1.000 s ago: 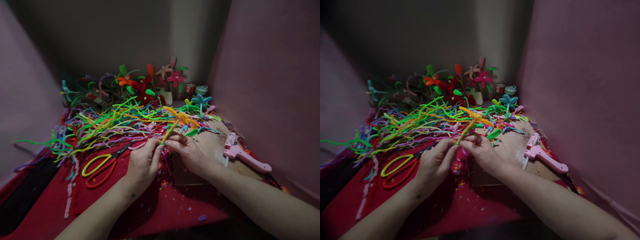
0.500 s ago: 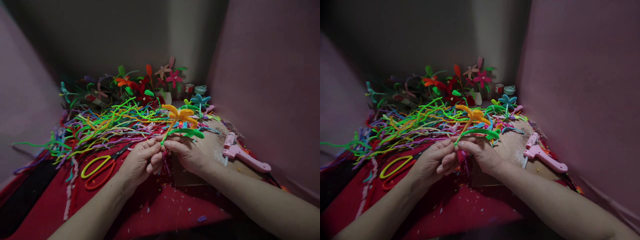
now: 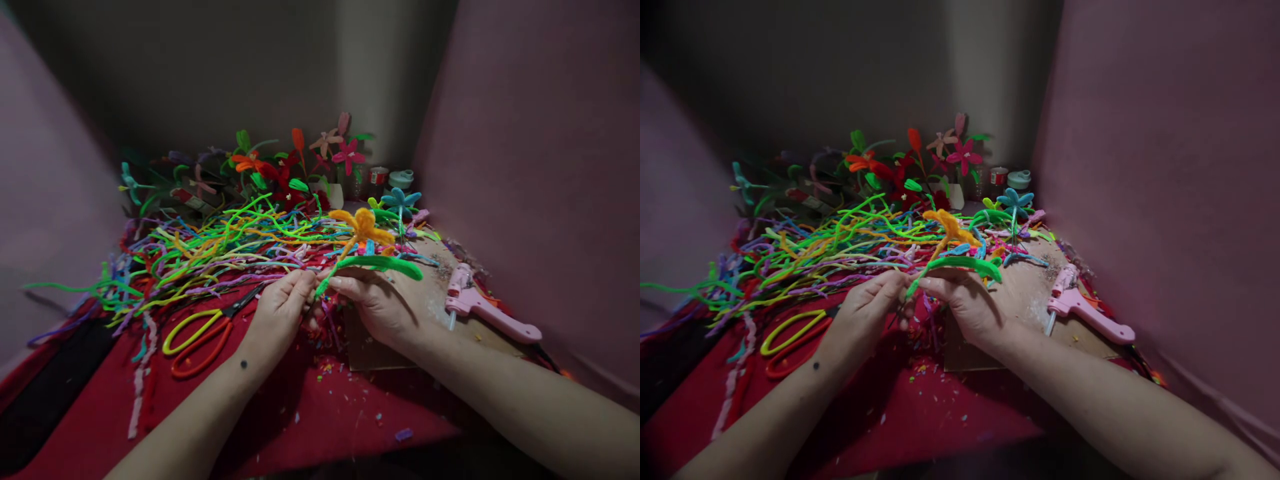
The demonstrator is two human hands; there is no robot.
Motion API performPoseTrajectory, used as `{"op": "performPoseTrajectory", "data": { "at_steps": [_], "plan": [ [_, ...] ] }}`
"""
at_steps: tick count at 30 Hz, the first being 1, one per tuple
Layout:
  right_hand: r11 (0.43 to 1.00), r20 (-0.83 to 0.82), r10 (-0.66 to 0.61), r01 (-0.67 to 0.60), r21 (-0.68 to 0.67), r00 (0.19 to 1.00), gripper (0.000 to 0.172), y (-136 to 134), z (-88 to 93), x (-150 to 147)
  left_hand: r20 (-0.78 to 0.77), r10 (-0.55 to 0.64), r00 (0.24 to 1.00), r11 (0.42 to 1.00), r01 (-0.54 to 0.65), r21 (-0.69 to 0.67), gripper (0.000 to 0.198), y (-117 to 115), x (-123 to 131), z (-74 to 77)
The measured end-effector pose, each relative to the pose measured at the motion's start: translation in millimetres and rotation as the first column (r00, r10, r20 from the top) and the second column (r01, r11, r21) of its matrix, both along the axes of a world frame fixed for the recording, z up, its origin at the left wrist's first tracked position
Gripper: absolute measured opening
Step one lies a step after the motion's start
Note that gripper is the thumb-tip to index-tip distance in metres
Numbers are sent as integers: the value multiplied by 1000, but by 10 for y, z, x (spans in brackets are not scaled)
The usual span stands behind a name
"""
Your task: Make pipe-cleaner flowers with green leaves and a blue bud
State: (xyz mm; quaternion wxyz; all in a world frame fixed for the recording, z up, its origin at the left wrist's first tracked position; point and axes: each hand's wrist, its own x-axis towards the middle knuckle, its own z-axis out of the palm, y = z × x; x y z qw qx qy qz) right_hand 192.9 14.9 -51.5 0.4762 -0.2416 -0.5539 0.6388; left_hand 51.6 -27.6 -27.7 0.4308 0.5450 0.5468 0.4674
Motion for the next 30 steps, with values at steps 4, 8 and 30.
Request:
{"op": "performPoseTrajectory", "data": {
  "at_steps": [4, 8, 30],
  "plan": [
    [996, -100, -15, 6, -88, 995, 9, 8, -8, -24, -194, 77, 978, 991, -53, 124, 28, 8, -1, -28],
    [995, -80, -34, 26, -95, 996, 8, 10, -2, -24, -354, 129, 926, 961, -28, 277, 23, -1, -9, -115],
    [1000, 16, 20, -20, -18, 1000, 14, 31, -134, -39, 298, -97, 950, 989, 127, -82, 16, -39, 20, -39]
  ]
}}
